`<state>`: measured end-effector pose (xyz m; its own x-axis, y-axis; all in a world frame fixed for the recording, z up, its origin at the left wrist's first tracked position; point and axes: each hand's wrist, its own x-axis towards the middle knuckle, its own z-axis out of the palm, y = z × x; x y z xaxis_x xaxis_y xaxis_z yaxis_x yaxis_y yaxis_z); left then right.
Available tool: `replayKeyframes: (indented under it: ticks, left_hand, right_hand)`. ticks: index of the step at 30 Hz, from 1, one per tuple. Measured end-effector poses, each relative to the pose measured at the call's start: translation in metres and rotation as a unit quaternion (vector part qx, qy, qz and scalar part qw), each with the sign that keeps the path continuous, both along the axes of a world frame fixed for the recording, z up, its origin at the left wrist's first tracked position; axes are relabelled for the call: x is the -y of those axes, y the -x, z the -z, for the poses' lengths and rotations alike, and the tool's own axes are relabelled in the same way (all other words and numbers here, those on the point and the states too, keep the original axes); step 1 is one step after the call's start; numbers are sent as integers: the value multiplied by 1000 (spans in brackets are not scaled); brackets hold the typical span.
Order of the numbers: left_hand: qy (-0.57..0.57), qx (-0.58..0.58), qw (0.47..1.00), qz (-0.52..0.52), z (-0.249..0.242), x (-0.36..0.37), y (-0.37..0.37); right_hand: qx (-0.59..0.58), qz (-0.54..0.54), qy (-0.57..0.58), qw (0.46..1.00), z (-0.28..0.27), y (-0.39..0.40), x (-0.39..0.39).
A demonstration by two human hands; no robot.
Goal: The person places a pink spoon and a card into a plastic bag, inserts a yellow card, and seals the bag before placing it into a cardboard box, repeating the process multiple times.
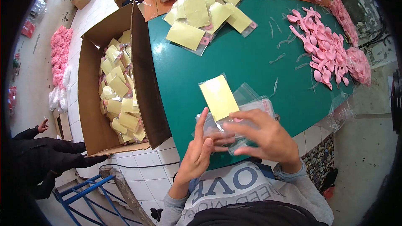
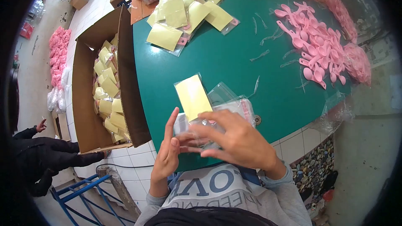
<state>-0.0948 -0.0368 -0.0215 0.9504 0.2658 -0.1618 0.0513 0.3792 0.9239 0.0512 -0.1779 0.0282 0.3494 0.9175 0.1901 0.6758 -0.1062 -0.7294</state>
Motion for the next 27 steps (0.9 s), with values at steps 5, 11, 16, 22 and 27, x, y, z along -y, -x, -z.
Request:
replayKeyframes:
  ticks: [5,11,16,22,27]
  left_hand:
    - [-6,-93,995,41,0,2,14]
    - [-14,-113,991,65,2,13,21]
    - [-47,-110,991,57,2,12,22]
    - [-91,-82,992,-9,7,13,20]
    - [-203,-140,969,-2,-7,10,6]
  right_hand:
    - [27,-42,71,996,15,13,4]
    - [64,-73,91,991,28,18,5]
    - [33,-95,79,992,34,19,1]
    - [84,-124,53,987,34,23,-3]
    - [139,-130,5,982,35,34,-4]
